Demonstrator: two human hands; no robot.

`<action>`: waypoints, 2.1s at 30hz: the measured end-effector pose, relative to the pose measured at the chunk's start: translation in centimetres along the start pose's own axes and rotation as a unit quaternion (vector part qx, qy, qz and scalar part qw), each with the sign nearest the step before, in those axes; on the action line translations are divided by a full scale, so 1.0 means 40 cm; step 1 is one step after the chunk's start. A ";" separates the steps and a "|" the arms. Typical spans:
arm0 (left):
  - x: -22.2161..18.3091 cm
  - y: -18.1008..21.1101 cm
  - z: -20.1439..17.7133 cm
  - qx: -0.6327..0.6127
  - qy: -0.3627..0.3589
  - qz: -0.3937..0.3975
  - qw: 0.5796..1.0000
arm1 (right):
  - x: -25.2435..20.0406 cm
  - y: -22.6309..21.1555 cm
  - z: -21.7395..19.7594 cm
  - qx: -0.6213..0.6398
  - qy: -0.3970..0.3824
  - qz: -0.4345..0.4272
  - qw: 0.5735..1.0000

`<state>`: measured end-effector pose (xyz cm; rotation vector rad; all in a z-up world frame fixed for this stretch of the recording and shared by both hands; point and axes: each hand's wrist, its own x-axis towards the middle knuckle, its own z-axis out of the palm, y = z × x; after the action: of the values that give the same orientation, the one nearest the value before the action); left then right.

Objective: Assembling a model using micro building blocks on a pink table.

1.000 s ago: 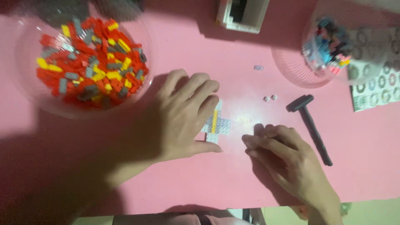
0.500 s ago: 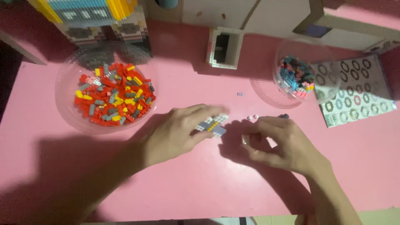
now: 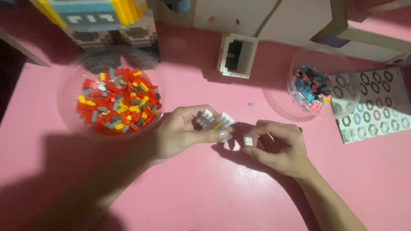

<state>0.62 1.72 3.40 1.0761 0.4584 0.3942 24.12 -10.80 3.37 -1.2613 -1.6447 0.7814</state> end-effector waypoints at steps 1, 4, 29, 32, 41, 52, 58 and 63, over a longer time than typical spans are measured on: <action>-0.001 -0.010 0.000 -0.002 0.000 -0.003 1.000 | -0.002 0.000 0.001 0.001 0.000 0.004 1.000; -0.013 0.003 0.006 -0.062 0.002 -0.009 0.998 | -0.001 -0.003 0.012 0.008 0.012 0.021 1.000; -0.018 0.012 0.010 0.211 0.085 -0.157 0.961 | 0.023 0.039 0.013 -0.244 -0.082 -0.130 0.958; -0.021 0.045 0.022 0.279 0.092 -0.170 0.941 | 0.019 0.042 0.010 -0.259 -0.071 -0.130 0.955; -0.025 0.008 0.009 0.339 0.124 -0.098 0.928 | 0.001 0.024 0.010 -0.256 0.058 -0.053 0.963; -0.015 -0.020 0.035 0.082 0.173 -0.144 0.971 | -0.023 0.025 0.040 -0.234 0.090 -0.185 0.950; -0.027 -0.033 0.036 0.136 0.129 -0.134 0.973 | -0.021 0.032 0.049 -0.231 0.020 -0.195 0.953; -0.023 -0.079 0.023 0.061 0.086 -0.111 0.988 | -0.026 0.031 0.050 -0.214 -0.012 -0.160 0.964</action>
<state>0.60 -0.76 1.07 1.1009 0.7574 0.2643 22.86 -11.38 1.19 -1.2268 -2.0437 0.2475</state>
